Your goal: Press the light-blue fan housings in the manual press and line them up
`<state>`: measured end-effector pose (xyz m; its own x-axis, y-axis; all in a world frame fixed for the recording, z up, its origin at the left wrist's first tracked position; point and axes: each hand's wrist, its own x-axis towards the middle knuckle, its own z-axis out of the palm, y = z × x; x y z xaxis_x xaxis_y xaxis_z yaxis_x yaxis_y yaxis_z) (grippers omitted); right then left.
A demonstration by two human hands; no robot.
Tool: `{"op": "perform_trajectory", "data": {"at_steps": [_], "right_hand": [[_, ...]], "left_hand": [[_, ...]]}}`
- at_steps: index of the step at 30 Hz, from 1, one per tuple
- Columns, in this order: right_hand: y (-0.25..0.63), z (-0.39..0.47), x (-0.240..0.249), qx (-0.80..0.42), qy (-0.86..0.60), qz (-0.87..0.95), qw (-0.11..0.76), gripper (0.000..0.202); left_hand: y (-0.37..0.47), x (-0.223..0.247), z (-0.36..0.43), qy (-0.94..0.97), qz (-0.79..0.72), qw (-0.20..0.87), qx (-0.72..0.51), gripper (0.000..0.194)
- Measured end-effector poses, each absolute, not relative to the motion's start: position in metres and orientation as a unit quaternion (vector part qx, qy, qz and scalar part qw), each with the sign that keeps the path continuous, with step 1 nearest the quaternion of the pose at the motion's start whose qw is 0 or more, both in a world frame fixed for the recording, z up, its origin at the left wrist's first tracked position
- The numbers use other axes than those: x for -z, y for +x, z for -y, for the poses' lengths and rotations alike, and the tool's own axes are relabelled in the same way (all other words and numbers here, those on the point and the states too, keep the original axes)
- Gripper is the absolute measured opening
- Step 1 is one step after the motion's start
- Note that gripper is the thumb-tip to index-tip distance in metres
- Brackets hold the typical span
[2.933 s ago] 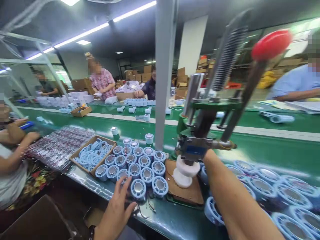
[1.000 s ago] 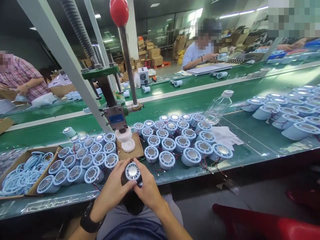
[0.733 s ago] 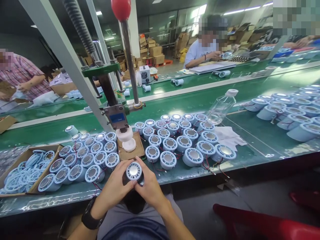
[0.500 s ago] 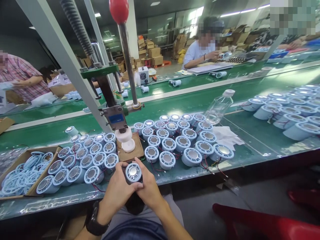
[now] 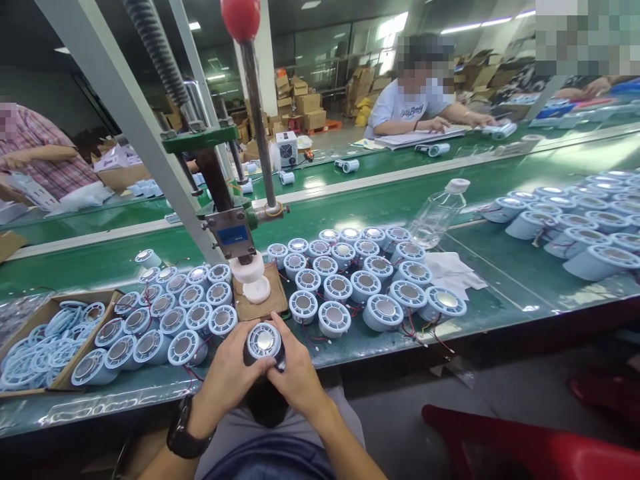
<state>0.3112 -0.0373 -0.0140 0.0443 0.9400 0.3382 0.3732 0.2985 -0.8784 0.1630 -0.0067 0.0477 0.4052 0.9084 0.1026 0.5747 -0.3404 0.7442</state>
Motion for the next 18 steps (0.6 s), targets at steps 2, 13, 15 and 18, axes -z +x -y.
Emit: {"op": "perform_trajectory", "data": {"at_steps": [2, 13, 15, 18], "right_hand": [[0.311, 0.038, 0.014, -0.279, -0.521, 0.633, 0.5, 0.081], [0.313, 0.038, 0.013, -0.276, -0.51, 0.647, 0.495, 0.082], [0.314, 0.038, 0.013, -0.275, -0.508, 0.658, 0.483, 0.079], [0.316, 0.037, 0.013, -0.288, -0.504, 0.662, 0.473, 0.081]], "left_hand": [[0.168, -0.045, 0.009, 0.756, -0.51, 0.317, -0.26, 0.048], [0.166, -0.036, 0.011, 0.781, -0.469, 0.323, -0.258, 0.05], [0.166, -0.033, 0.012, 0.785, -0.47, 0.315, -0.253, 0.054], [0.167, -0.032, 0.012, 0.793, -0.463, 0.309, -0.247, 0.056]]}}
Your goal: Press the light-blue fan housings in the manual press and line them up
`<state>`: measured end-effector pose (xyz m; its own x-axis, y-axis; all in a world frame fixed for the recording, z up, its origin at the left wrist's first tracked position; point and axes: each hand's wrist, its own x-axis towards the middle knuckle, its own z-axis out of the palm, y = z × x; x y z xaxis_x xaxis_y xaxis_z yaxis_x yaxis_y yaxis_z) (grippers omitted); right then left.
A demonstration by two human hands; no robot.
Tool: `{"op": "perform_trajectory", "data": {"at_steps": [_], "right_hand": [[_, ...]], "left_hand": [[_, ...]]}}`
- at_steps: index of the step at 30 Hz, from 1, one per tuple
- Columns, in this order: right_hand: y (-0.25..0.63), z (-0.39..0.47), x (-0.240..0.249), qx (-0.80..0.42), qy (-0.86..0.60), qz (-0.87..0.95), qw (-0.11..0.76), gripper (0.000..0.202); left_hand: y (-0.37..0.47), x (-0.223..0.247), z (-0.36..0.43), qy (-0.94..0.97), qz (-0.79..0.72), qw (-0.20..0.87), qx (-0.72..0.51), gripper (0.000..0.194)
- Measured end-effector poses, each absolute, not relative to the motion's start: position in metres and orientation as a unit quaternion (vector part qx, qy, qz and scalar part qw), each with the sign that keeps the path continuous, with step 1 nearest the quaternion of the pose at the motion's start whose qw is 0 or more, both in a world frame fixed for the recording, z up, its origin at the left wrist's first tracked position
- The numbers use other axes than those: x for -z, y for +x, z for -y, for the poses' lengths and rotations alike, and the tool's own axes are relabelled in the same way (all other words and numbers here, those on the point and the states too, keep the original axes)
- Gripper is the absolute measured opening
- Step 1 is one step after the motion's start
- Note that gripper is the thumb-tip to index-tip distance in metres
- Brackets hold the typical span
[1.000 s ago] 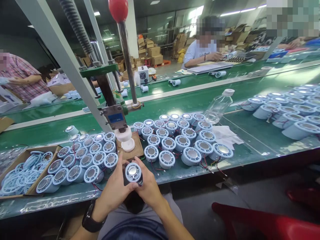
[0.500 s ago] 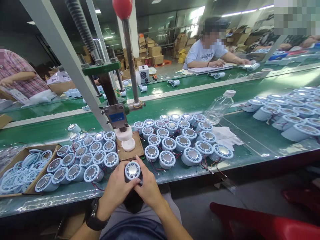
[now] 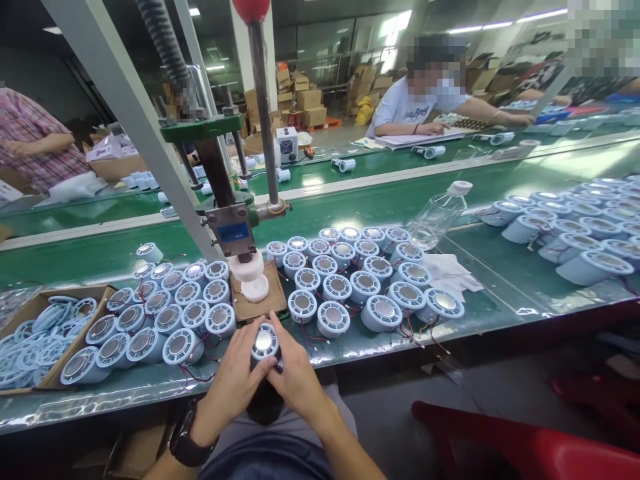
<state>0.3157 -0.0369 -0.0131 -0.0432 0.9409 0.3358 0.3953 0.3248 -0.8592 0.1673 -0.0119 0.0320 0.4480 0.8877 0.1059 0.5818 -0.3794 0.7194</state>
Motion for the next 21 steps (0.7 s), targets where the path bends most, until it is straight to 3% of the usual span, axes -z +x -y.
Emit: {"op": "perform_trajectory", "data": {"at_steps": [4, 7, 16, 21], "right_hand": [[0.316, 0.036, 0.015, -0.314, -0.508, 0.651, 0.468, 0.089], [0.317, 0.037, 0.016, -0.306, -0.502, 0.671, 0.452, 0.084], [0.338, 0.034, -0.007, -0.277, -0.475, 0.784, 0.288, 0.085], [0.331, 0.032, -0.006, -0.261, -0.523, 0.762, 0.279, 0.089]], "left_hand": [[0.165, -0.034, 0.008, 0.806, -0.446, 0.304, -0.241, 0.054], [0.162, -0.032, 0.007, 0.81, -0.437, 0.316, -0.229, 0.056], [0.17, -0.008, 0.018, 0.753, -0.486, 0.33, -0.295, 0.055], [0.175, -0.001, 0.02, 0.725, -0.504, 0.327, -0.337, 0.053]]}}
